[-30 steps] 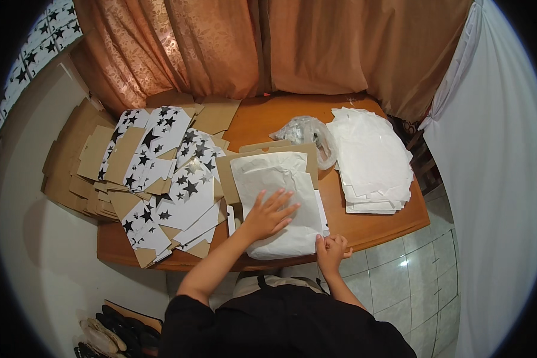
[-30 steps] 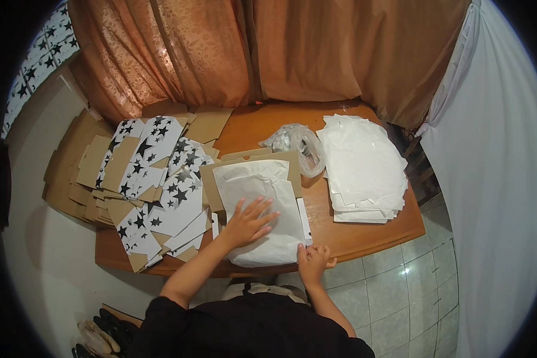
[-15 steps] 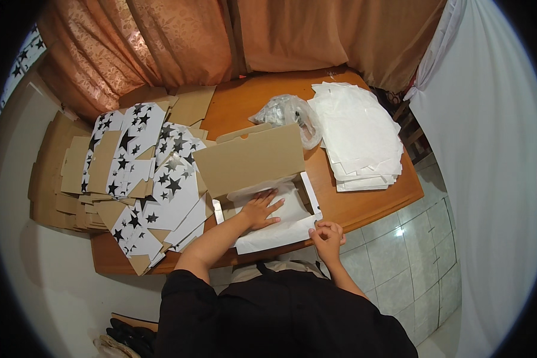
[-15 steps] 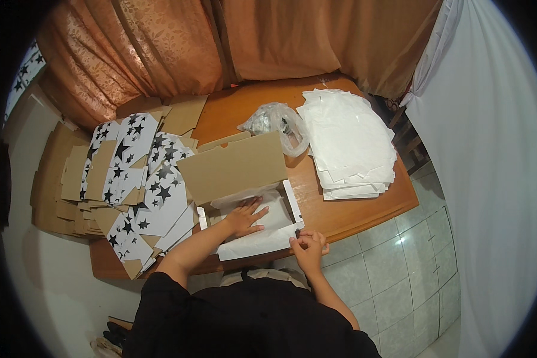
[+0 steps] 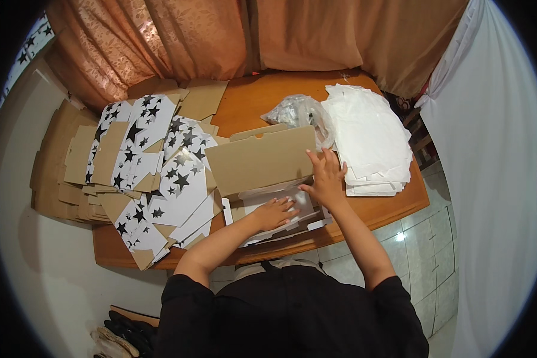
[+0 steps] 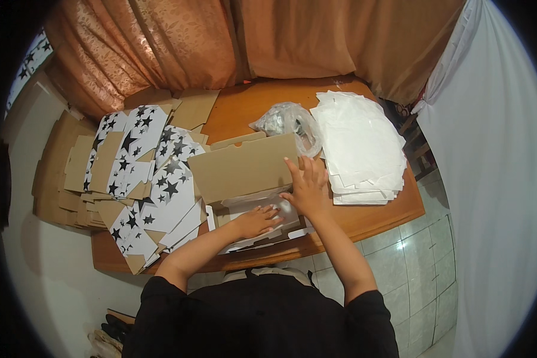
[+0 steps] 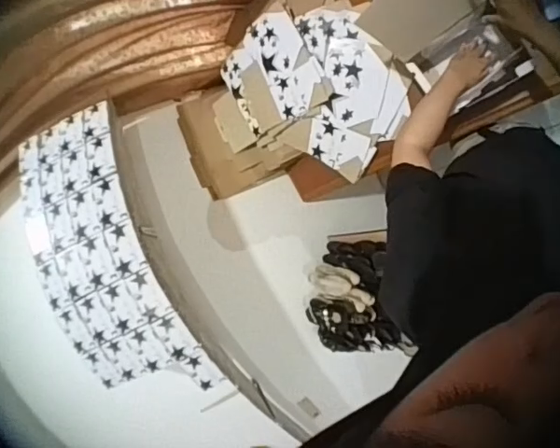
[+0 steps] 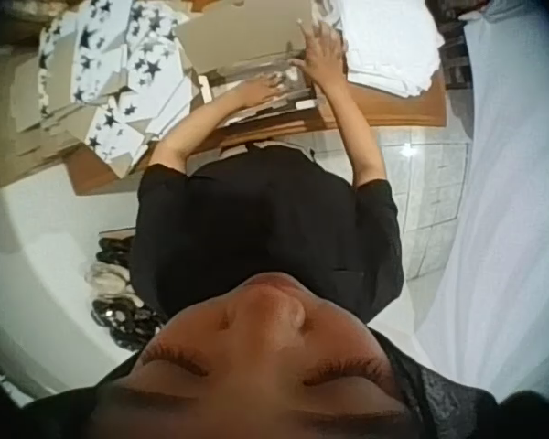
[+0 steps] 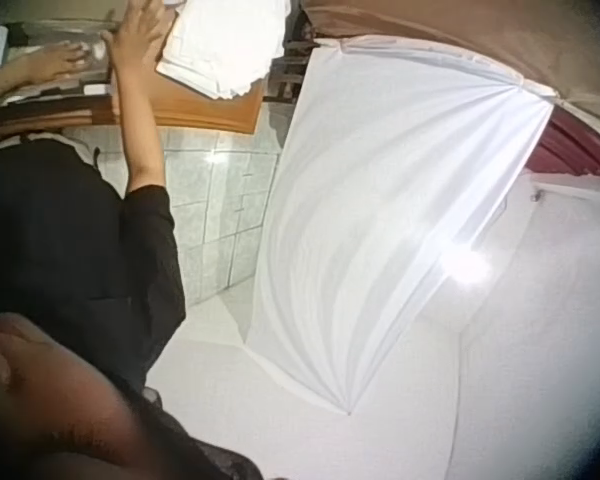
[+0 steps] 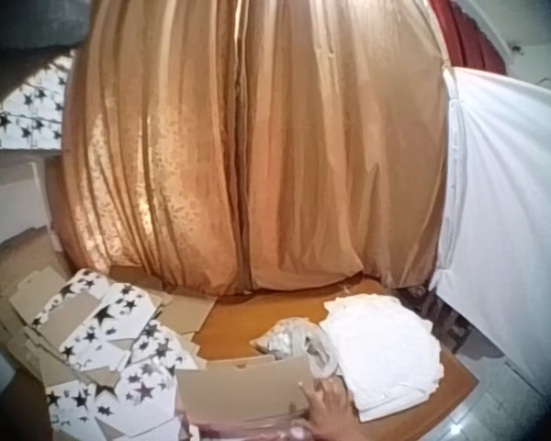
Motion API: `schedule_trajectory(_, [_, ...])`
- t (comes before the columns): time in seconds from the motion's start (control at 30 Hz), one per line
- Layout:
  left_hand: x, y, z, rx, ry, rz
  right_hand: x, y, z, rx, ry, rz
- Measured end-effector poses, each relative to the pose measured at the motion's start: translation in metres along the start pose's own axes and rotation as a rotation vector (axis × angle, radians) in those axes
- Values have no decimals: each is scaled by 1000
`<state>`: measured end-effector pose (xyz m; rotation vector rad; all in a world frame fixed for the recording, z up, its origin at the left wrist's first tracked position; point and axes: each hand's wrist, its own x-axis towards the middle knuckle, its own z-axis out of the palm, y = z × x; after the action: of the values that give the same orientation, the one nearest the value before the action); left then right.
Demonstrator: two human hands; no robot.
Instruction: Folding flat cardboard into shoe boxes, placing tissue paper and packets inside, and stacking them on a shelf.
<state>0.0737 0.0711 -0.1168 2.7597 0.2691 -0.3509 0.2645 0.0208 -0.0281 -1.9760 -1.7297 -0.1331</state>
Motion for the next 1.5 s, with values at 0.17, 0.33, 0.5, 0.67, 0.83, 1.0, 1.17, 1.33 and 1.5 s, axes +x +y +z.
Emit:
schedule_trajectory(0.17, [3,-7,25,184,-115,-29,23,14,40,-118,-52,-262])
schedule_trajectory(0.33, [9,-9,21,168,-115,-42,43,25,45,-240,320,-259])
schedule_trajectory(0.5, [9,-12,19,173,-26,-8,49,-11,0,48,201,-295])
schedule_trajectory(0.67, [1,-12,2,29,10,45,-12,-32,-28,390,-355,-508])
schedule_trajectory(0.83, [-4,-12,21,-42,31,-26,-61,-18,-24,69,-777,-466])
schedule_trajectory(1.0, [0,-16,8,-118,219,0,-84,-22,-29,90,-599,-423])
schedule_trajectory(1.17, [-5,-22,13,-217,27,-115,-95,-34,-23,134,-457,-363])
schedule_trajectory(1.33, [4,-25,8,-411,-3,-54,-93,-37,-23,159,-425,-342])
schedule_trajectory(1.5, [10,-4,14,7,-10,-40,-95,-39,-17,165,-442,-331])
